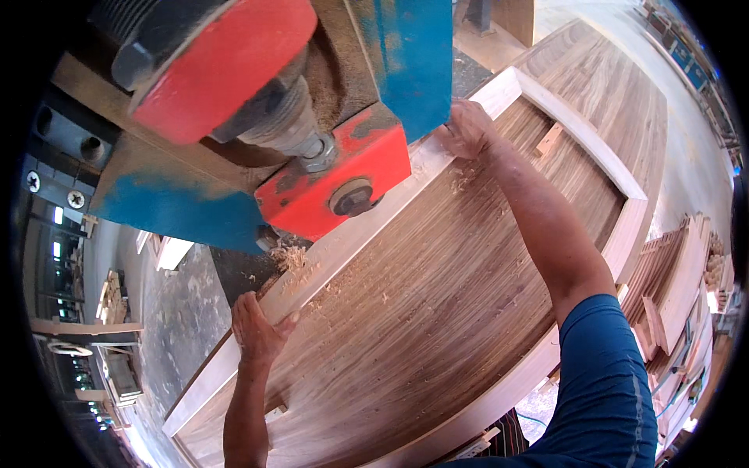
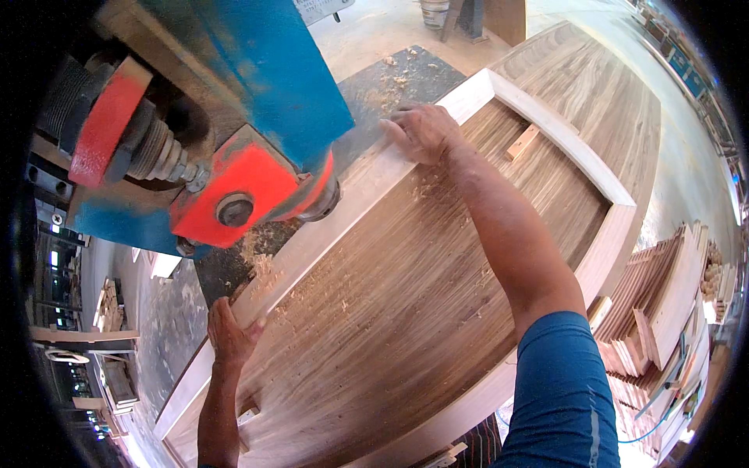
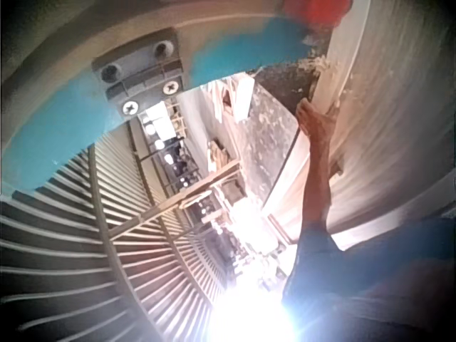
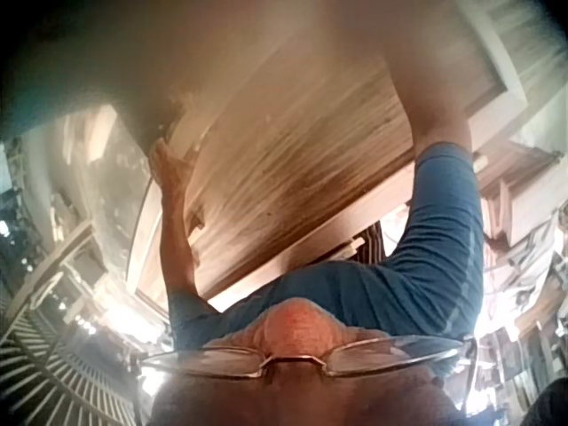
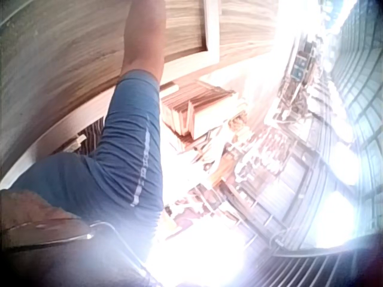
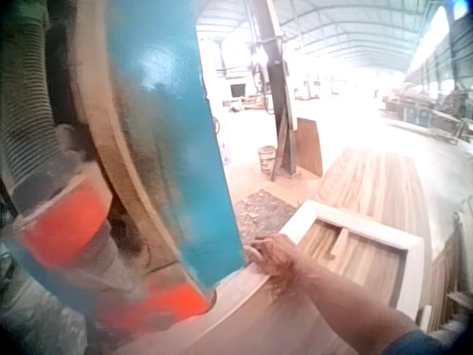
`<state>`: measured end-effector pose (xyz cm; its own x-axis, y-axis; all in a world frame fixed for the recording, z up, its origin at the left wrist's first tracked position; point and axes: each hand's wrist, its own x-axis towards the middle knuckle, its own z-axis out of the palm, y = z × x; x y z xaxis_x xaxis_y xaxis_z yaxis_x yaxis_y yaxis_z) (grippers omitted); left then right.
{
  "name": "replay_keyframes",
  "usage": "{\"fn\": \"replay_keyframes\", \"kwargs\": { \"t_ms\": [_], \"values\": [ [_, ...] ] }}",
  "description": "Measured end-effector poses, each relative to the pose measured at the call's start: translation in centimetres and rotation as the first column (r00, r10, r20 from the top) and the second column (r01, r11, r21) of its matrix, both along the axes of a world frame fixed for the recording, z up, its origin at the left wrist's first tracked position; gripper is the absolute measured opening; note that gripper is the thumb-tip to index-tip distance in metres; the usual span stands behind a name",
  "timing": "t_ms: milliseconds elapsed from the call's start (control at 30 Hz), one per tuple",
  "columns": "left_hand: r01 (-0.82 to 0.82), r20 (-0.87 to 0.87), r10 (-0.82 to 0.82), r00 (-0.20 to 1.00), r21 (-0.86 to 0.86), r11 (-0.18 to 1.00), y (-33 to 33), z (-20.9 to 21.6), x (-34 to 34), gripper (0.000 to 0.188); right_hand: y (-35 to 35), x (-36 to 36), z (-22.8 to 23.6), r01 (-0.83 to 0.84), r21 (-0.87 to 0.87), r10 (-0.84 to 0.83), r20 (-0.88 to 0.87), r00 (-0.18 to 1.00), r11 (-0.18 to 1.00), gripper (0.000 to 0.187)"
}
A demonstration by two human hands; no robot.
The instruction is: The person guides a wooden frame against a shaping machine to profile its edges, clears away sawdust using an air blow gun, and places the frame on a stack on the workshop floor.
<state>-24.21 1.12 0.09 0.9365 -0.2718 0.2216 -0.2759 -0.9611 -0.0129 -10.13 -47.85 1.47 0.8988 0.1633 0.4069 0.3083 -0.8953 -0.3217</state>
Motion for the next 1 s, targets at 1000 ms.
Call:
{"fn": "replay_keyframes", "kwargs": {
  "t_ms": [1000],
  "values": [
    [-0.073,-0.057,0.074,0.996,0.005,0.997,-0.41,-0.33,-1.08,0.082,0.11,0.28,-0.69,0.045,0.054,-0.044,-0.027,0.999,0.998,0.051]
  ]
}}
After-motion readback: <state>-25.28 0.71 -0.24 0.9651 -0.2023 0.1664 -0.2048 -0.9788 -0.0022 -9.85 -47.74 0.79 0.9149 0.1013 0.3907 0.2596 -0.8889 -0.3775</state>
